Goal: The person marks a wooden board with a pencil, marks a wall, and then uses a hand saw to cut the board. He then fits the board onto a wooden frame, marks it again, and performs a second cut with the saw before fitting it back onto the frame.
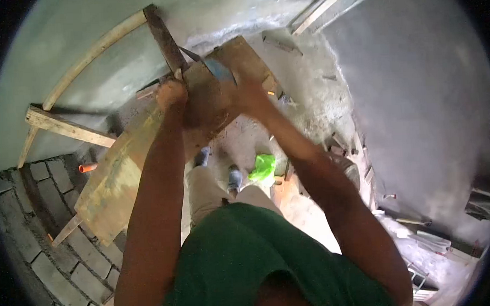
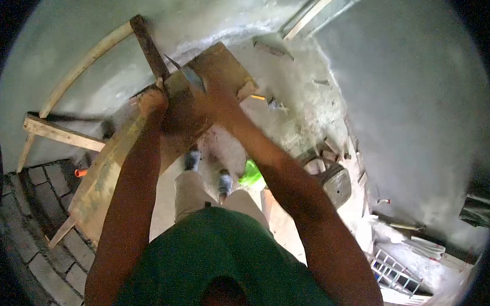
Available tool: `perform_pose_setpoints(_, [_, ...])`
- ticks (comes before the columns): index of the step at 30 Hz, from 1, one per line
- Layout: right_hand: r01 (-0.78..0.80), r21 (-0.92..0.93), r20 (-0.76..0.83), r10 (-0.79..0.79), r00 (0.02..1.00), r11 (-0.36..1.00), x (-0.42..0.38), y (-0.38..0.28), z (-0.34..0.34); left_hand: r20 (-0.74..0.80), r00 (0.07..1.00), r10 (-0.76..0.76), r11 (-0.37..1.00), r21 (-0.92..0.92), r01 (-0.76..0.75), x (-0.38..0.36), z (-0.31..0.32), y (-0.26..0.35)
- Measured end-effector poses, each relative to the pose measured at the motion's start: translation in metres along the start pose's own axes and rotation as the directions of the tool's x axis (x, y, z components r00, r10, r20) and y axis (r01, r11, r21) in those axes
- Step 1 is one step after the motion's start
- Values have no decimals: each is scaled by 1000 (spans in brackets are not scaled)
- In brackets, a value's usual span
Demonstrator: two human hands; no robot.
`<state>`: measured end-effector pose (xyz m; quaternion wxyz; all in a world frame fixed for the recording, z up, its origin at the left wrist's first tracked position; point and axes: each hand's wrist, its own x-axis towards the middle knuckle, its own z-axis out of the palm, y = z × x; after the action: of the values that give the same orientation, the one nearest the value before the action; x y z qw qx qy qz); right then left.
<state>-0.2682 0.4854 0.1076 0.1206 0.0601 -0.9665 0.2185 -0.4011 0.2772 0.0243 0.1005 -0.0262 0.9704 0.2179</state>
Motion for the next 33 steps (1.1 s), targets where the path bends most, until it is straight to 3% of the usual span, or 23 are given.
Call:
perform_pose_setpoints(2, [34,157,-348,23,937,987,-21,-62,-50,-5,999,-43,999,-26,43,-17,-17,30])
perform_pose_setpoints(3, [-168,301,-145,219,965,939,-34,-70,-64,28,996,-90,996,-14,90,-30,-22,27])
perform_pose_setpoints(4, [-399,383,96,394,914,833,-46,-72,-76,34,993,-116,993,2,116,-34,-23,15])
perform_pose_setpoints(7, [-417,312,140,393,909,854,-47,-71,-106,96,994,-52,998,44,48,-24,-14,22])
perform_pose_setpoints(10, [-305,295,42,307,951,905,-37,-67,-95,142,989,-29,994,105,14,-8,-26,22])
perform_pose_setpoints(11, [-260,290,-6,273,962,921,-42,-68,-92,143,989,-43,998,46,37,-8,-28,22])
perform_pose_setpoints(12, [-436,364,147,412,899,823,-55,-56,-77,144,988,-51,998,-17,54,-7,-29,29])
perform_pose_setpoints(13, [-438,364,141,416,898,822,-58,-53,-72,144,989,-43,999,-16,45,-1,-15,36])
perform_pose_setpoints(15, [-426,492,68,455,888,759,-69,-55,-60,-273,962,-12,989,139,52,-4,9,47])
perform_pose_setpoints(18, [-496,464,159,482,862,734,-70,-60,-66,-167,986,12,987,160,15,-13,13,52])
perform_pose_setpoints(21, [-503,396,176,474,863,768,-92,-98,-141,-119,993,-18,987,155,36,-16,4,61])
perform_pose_setpoints(22, [-580,272,252,525,813,768,-113,-110,-178,-95,995,-12,987,160,27,-24,9,57])
perform_pose_setpoints(23, [-745,266,370,649,665,612,-141,-116,-206,-113,993,-14,984,176,34,-21,11,56])
perform_pose_setpoints(25, [-836,372,374,759,533,404,-170,-136,-254,-142,990,-2,982,186,28,-4,18,53])
perform_pose_setpoints(26, [-784,422,256,770,585,455,-172,-147,-260,-177,984,5,991,130,18,2,34,44])
perform_pose_setpoints(28, [-775,321,288,723,628,545,-164,-150,-258,-198,980,19,998,67,-6,11,39,45])
perform_pose_setpoints(31, [-781,186,374,692,617,596,-124,-139,-216,-90,996,-8,1000,21,10,9,34,38])
perform_pose_setpoints(32, [-714,119,345,646,681,690,-105,-136,-197,-192,974,118,990,105,-99,17,57,25])
perform_pose_setpoints(33, [-741,129,376,659,651,659,-87,-129,-177,-275,928,251,959,200,-200,20,72,12])
